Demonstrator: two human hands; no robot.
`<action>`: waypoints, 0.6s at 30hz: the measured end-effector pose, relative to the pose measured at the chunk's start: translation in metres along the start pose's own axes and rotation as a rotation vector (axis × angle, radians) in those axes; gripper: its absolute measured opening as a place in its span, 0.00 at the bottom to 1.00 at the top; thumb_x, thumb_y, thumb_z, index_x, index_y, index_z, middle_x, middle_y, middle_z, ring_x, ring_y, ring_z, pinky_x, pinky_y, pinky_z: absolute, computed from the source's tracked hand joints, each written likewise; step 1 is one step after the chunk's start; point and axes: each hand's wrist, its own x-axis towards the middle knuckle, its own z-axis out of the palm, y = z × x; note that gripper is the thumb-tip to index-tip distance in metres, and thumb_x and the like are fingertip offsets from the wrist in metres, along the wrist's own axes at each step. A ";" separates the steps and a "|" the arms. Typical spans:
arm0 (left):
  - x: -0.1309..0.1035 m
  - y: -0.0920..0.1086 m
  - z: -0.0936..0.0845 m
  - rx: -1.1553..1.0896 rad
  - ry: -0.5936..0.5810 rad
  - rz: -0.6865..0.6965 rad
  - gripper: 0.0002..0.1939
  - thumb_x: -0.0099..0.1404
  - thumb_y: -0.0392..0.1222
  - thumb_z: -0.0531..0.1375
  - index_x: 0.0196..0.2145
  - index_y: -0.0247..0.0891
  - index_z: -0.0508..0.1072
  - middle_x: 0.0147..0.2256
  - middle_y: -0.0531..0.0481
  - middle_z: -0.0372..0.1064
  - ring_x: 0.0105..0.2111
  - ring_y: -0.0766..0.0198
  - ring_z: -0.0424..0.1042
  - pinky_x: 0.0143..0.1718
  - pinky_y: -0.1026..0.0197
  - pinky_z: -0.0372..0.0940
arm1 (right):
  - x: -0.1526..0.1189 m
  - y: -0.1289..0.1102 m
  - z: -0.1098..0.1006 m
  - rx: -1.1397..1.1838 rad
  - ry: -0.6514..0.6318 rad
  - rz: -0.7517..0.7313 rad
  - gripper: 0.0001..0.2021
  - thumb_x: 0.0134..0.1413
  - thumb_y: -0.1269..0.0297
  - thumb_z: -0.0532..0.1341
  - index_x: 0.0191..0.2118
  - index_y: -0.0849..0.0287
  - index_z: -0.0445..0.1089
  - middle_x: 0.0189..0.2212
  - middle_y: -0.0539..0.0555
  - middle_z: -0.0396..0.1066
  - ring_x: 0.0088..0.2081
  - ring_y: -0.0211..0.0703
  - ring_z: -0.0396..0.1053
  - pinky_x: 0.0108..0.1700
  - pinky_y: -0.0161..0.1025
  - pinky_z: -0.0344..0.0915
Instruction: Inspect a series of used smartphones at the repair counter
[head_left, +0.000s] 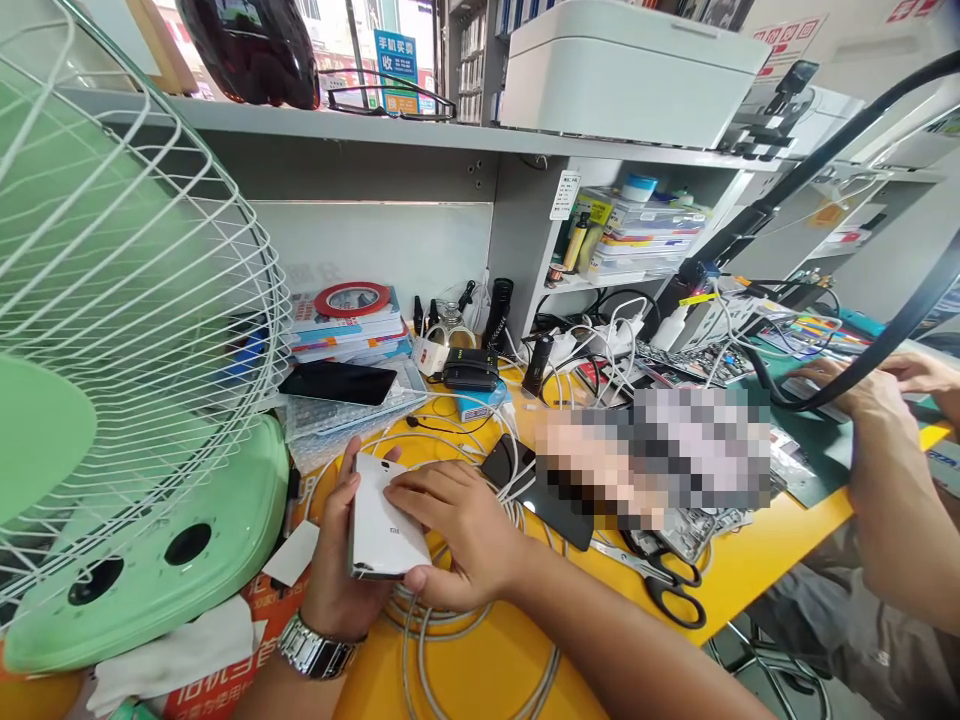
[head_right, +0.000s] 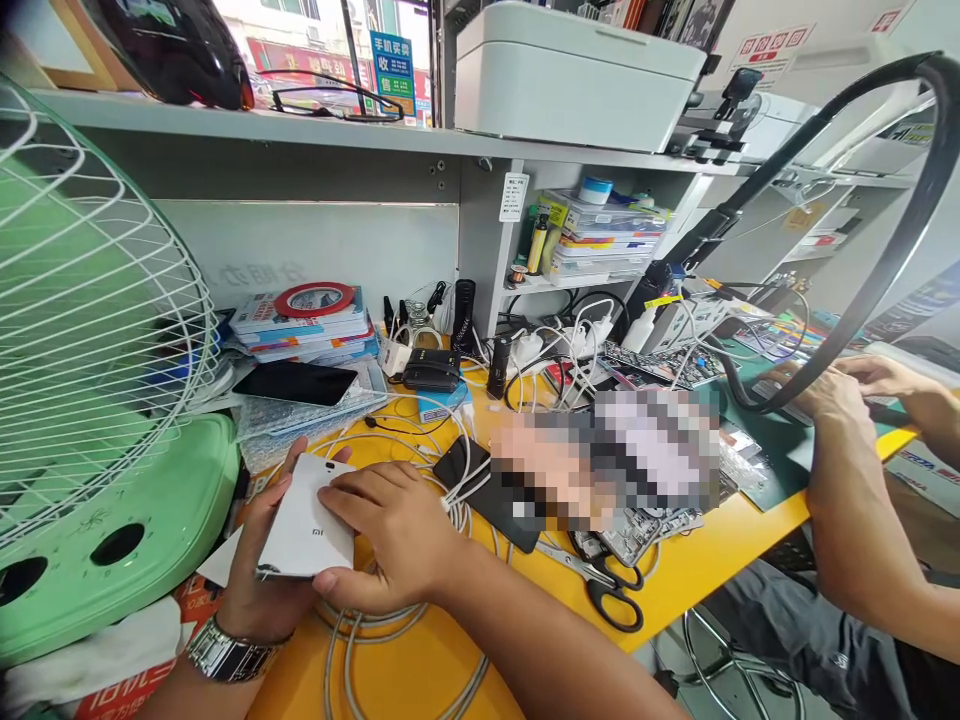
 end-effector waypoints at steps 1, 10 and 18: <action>0.001 0.000 -0.001 0.009 -0.002 0.007 0.27 0.62 0.46 0.57 0.59 0.60 0.64 0.52 0.52 0.71 0.44 0.56 0.72 0.40 0.57 0.69 | -0.001 0.000 0.001 -0.009 -0.014 -0.005 0.35 0.58 0.38 0.45 0.56 0.62 0.64 0.51 0.63 0.70 0.50 0.53 0.67 0.51 0.51 0.63; 0.003 -0.001 -0.001 0.033 0.054 0.048 0.27 0.62 0.49 0.58 0.59 0.55 0.66 0.48 0.52 0.74 0.42 0.59 0.72 0.39 0.61 0.66 | -0.002 -0.001 0.006 -0.035 0.004 -0.058 0.34 0.53 0.39 0.53 0.57 0.60 0.62 0.52 0.63 0.70 0.53 0.52 0.67 0.54 0.50 0.62; 0.003 -0.002 0.000 0.014 0.013 0.007 0.25 0.64 0.50 0.56 0.58 0.56 0.66 0.50 0.53 0.74 0.49 0.56 0.70 0.47 0.58 0.64 | -0.003 0.001 0.008 -0.097 0.015 -0.084 0.35 0.51 0.37 0.54 0.55 0.60 0.62 0.51 0.62 0.71 0.52 0.51 0.68 0.53 0.49 0.63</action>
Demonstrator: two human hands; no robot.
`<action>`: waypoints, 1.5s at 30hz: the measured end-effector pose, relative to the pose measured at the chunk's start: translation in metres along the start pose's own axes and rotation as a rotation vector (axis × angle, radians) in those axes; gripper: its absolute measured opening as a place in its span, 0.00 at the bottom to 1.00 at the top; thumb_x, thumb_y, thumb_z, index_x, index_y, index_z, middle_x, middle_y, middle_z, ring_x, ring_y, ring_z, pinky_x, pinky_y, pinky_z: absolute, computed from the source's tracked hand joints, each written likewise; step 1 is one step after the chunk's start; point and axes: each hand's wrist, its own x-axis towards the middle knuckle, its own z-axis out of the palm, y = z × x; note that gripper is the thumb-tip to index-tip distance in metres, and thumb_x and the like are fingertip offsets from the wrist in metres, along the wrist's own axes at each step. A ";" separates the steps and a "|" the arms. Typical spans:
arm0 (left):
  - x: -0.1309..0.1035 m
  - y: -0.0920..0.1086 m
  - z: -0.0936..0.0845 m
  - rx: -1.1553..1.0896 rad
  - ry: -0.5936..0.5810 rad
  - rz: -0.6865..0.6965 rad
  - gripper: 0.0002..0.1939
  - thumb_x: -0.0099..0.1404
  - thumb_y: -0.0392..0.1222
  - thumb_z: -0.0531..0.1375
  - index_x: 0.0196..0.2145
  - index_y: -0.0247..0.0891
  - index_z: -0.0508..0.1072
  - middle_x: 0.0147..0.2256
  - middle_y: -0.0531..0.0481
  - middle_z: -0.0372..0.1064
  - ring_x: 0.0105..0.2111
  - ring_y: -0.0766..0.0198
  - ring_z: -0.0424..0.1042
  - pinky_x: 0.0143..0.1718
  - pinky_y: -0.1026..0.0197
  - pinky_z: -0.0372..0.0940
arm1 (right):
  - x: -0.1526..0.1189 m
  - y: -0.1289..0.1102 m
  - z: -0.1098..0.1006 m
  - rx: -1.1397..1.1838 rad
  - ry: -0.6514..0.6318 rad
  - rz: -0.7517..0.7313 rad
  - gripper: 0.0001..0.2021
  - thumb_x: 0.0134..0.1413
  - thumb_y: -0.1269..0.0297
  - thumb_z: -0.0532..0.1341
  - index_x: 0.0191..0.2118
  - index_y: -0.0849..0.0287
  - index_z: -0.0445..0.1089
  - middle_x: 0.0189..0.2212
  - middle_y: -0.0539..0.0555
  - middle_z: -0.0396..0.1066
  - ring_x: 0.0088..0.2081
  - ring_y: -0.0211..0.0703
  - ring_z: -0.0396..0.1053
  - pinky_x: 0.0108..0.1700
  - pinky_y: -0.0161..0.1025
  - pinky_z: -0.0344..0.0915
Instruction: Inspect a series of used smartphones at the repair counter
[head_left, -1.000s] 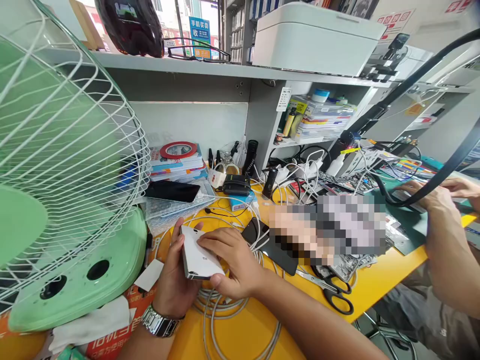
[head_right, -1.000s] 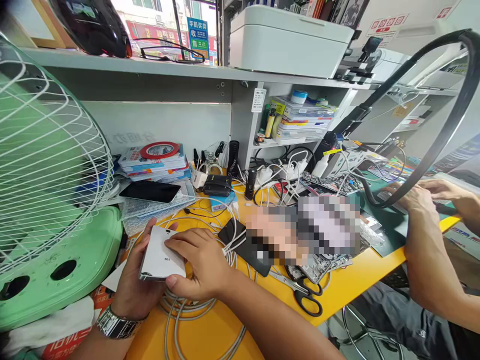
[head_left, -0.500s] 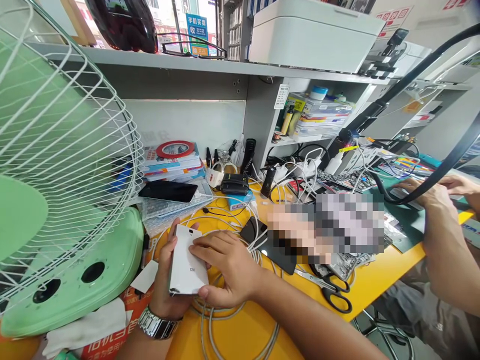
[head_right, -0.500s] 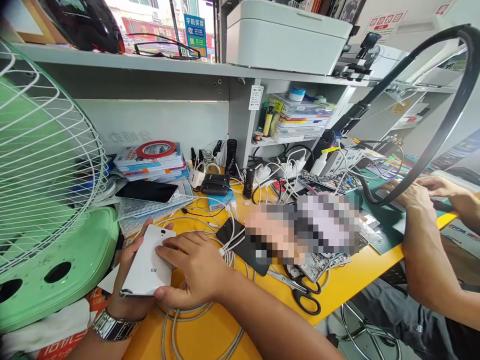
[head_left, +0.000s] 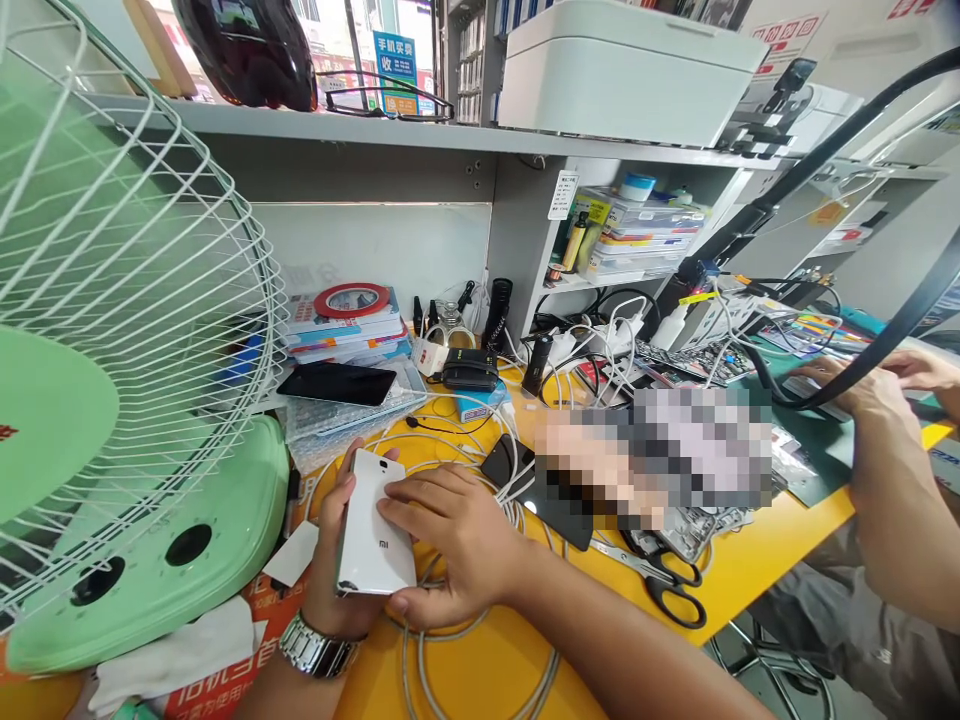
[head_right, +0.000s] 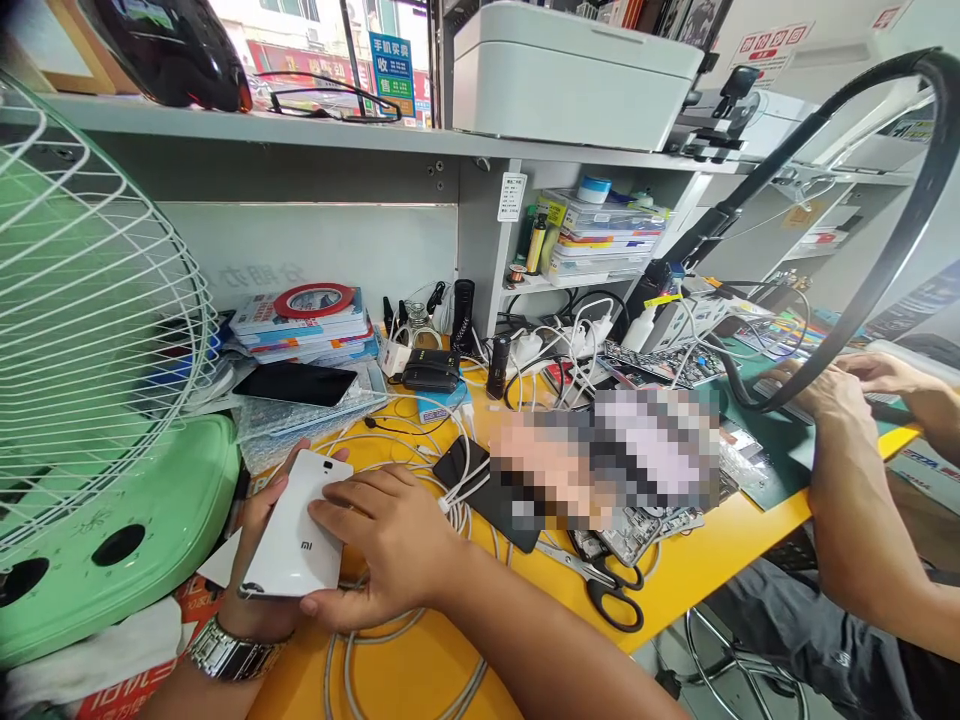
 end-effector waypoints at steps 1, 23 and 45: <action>0.000 0.000 0.000 -0.008 0.003 -0.012 0.24 0.63 0.50 0.56 0.58 0.55 0.67 0.49 0.53 0.74 0.50 0.55 0.70 0.49 0.57 0.63 | 0.000 0.000 0.000 -0.009 0.006 -0.007 0.35 0.51 0.37 0.54 0.55 0.61 0.63 0.50 0.62 0.71 0.51 0.51 0.68 0.52 0.49 0.64; 0.000 0.000 -0.004 0.057 -0.026 -0.074 0.28 0.65 0.51 0.55 0.62 0.55 0.61 0.53 0.51 0.71 0.52 0.57 0.68 0.48 0.57 0.64 | 0.001 -0.001 0.003 -0.102 0.091 -0.092 0.35 0.53 0.36 0.49 0.49 0.64 0.68 0.42 0.61 0.77 0.41 0.49 0.73 0.43 0.47 0.67; 0.001 0.002 0.000 0.015 0.039 -0.073 0.26 0.66 0.50 0.53 0.61 0.50 0.64 0.52 0.49 0.73 0.51 0.56 0.69 0.61 0.51 0.51 | 0.001 -0.006 -0.002 -0.105 0.005 -0.030 0.35 0.55 0.36 0.47 0.52 0.63 0.65 0.47 0.62 0.74 0.45 0.49 0.72 0.47 0.47 0.67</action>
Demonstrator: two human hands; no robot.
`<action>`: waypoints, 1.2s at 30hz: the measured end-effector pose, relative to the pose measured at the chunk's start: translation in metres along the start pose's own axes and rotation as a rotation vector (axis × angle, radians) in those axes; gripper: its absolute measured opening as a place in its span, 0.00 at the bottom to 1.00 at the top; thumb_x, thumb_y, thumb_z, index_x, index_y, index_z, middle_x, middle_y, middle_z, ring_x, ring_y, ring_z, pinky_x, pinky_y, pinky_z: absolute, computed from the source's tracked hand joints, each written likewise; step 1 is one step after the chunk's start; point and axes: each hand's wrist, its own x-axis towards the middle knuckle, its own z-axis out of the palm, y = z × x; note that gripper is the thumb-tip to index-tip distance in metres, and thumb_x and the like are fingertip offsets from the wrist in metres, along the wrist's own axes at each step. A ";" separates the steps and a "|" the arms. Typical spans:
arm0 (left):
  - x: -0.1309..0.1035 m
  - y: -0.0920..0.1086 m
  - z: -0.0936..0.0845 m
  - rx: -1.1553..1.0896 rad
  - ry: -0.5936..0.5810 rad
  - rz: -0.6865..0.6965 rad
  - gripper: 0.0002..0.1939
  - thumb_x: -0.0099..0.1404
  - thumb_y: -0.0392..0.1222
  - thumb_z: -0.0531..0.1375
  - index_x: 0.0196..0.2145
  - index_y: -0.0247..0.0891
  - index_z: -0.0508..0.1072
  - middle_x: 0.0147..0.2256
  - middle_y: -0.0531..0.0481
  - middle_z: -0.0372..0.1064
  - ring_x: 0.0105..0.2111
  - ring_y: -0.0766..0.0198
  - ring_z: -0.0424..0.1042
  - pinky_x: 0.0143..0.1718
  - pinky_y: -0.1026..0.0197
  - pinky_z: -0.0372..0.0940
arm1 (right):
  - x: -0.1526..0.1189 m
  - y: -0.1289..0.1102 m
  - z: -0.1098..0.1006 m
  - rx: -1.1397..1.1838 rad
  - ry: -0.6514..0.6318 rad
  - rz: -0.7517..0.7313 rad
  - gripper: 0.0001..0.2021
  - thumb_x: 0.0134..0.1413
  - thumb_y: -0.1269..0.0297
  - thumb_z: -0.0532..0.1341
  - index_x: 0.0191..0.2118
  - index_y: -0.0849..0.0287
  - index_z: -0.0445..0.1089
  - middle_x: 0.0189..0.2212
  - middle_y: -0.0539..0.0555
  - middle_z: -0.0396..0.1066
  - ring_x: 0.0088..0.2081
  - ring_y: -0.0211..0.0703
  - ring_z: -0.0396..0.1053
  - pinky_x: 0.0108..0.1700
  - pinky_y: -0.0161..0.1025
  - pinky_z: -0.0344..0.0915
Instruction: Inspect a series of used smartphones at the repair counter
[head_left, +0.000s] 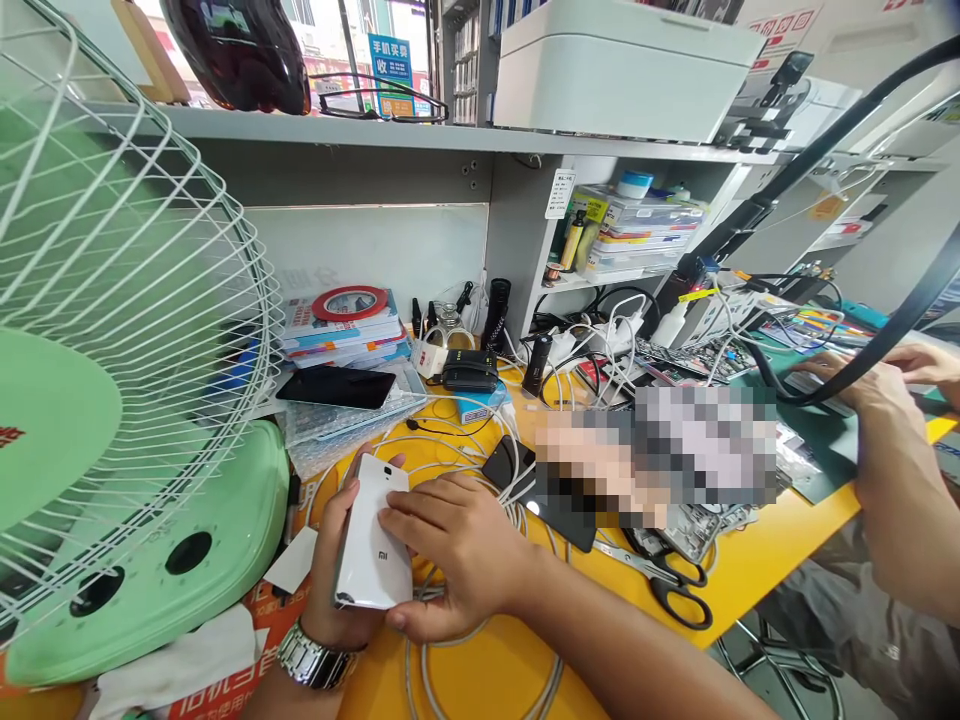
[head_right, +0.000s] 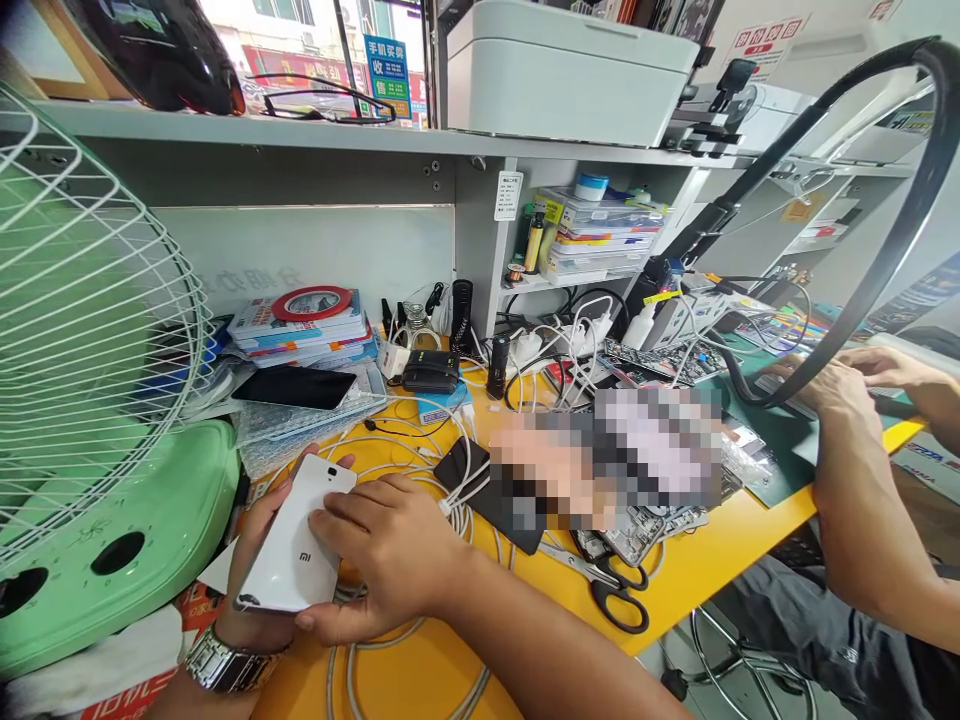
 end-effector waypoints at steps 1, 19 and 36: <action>0.000 0.000 -0.001 -0.012 0.003 0.001 0.26 0.65 0.50 0.53 0.60 0.49 0.65 0.52 0.49 0.73 0.52 0.56 0.69 0.62 0.51 0.51 | 0.000 0.000 -0.001 0.001 -0.019 0.004 0.35 0.55 0.35 0.48 0.53 0.62 0.65 0.48 0.62 0.74 0.46 0.50 0.71 0.48 0.47 0.67; 0.003 -0.002 -0.004 -0.136 -0.048 -0.065 0.23 0.67 0.51 0.51 0.57 0.46 0.69 0.51 0.48 0.75 0.57 0.54 0.66 0.56 0.55 0.62 | 0.000 0.002 0.000 0.024 0.027 -0.002 0.33 0.55 0.39 0.50 0.52 0.62 0.66 0.49 0.61 0.73 0.48 0.51 0.69 0.49 0.48 0.65; 0.003 -0.004 -0.012 -0.157 -0.127 -0.031 0.23 0.67 0.44 0.53 0.59 0.42 0.66 0.49 0.46 0.74 0.38 0.59 0.76 0.38 0.59 0.71 | 0.006 0.000 -0.019 0.109 0.117 0.044 0.18 0.62 0.57 0.47 0.46 0.59 0.69 0.43 0.57 0.77 0.43 0.46 0.72 0.46 0.47 0.66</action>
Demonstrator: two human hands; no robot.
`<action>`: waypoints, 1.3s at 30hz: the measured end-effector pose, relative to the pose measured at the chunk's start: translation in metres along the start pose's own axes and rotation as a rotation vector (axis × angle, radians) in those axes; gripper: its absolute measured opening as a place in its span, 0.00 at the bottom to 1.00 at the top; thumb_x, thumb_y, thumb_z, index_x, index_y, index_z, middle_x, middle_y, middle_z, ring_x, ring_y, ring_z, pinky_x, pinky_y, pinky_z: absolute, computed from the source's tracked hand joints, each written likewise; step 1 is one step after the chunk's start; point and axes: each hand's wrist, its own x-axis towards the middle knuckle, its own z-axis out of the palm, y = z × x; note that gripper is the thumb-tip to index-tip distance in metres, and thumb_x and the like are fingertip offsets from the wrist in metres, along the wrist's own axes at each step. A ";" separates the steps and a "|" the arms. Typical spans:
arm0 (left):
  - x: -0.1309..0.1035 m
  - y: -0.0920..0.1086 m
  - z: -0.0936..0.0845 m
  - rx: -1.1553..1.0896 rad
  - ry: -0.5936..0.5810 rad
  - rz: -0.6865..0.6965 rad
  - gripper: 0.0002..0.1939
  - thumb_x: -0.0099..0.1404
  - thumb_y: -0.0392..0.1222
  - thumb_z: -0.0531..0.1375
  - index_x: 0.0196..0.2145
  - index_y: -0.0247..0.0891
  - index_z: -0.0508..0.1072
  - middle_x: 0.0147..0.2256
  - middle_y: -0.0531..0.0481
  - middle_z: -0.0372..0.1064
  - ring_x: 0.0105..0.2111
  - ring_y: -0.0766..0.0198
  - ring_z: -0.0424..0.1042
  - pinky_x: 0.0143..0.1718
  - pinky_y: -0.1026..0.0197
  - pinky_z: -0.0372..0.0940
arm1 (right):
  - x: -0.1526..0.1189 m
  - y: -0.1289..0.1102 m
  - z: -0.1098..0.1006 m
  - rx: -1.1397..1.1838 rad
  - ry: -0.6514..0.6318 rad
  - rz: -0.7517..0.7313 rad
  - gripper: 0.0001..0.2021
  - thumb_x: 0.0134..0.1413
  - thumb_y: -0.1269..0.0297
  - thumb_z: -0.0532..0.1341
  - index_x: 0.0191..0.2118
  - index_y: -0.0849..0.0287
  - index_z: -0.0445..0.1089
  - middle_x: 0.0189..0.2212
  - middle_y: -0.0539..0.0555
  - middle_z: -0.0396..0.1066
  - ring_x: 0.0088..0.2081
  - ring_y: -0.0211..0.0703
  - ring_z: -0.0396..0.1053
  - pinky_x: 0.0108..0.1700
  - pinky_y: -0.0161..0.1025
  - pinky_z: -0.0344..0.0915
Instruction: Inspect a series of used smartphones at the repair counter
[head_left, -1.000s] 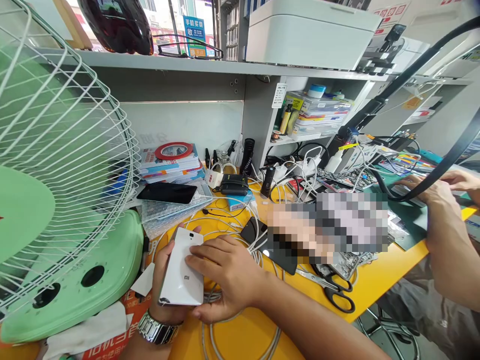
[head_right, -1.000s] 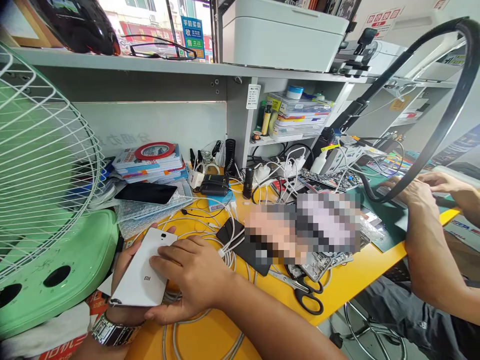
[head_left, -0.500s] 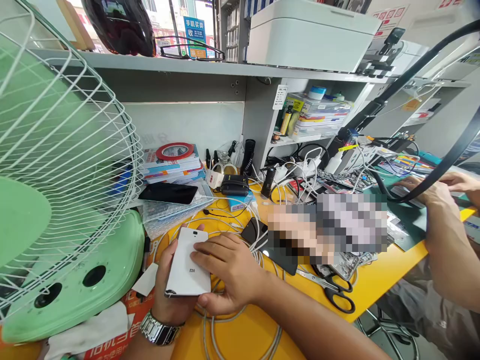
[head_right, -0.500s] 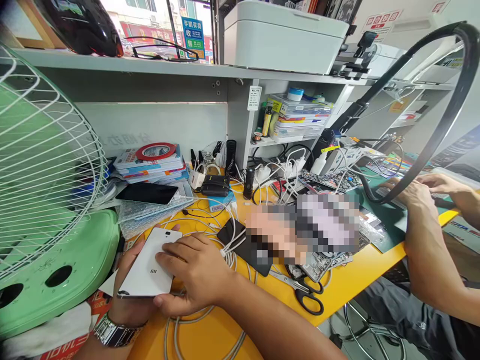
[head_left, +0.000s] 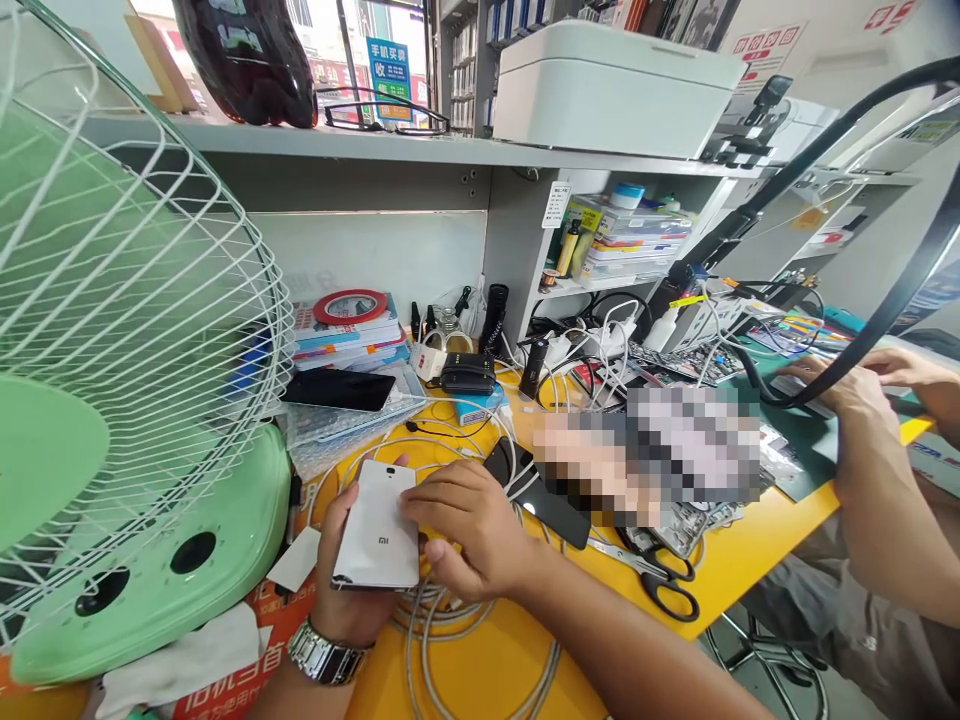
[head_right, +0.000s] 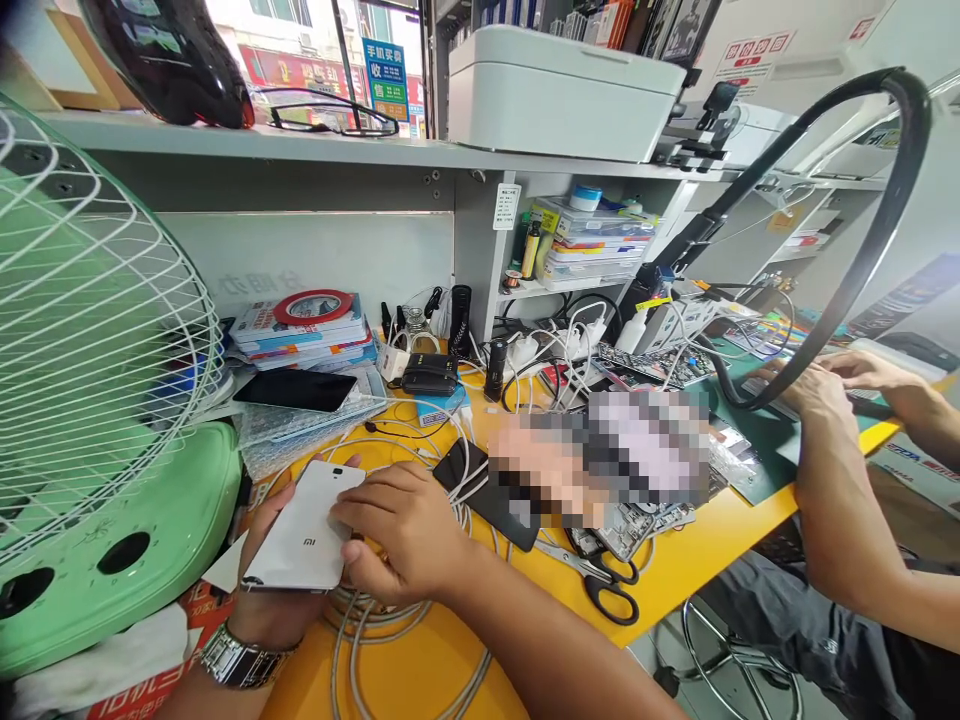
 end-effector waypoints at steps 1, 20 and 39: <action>0.000 0.001 -0.001 0.016 -0.031 0.009 0.22 0.67 0.43 0.54 0.58 0.43 0.66 0.49 0.46 0.74 0.36 0.59 0.77 0.33 0.59 0.72 | 0.002 -0.003 -0.009 -0.005 0.029 0.021 0.17 0.62 0.59 0.48 0.46 0.59 0.69 0.42 0.57 0.77 0.43 0.46 0.72 0.45 0.47 0.66; 0.000 0.007 -0.001 0.092 -0.081 0.058 0.21 0.63 0.41 0.57 0.55 0.46 0.67 0.51 0.42 0.73 0.36 0.47 0.79 0.18 0.57 0.71 | -0.172 0.051 -0.207 -1.213 -0.075 0.760 0.23 0.62 0.47 0.52 0.50 0.55 0.73 0.56 0.61 0.66 0.56 0.67 0.63 0.52 0.62 0.64; 0.001 0.006 -0.001 0.060 -0.075 0.038 0.19 0.63 0.42 0.56 0.53 0.45 0.69 0.50 0.44 0.74 0.33 0.52 0.78 0.18 0.59 0.72 | -0.130 -0.002 -0.133 -0.830 0.037 0.416 0.15 0.55 0.65 0.59 0.49 0.53 0.70 0.48 0.59 0.72 0.51 0.58 0.69 0.51 0.56 0.66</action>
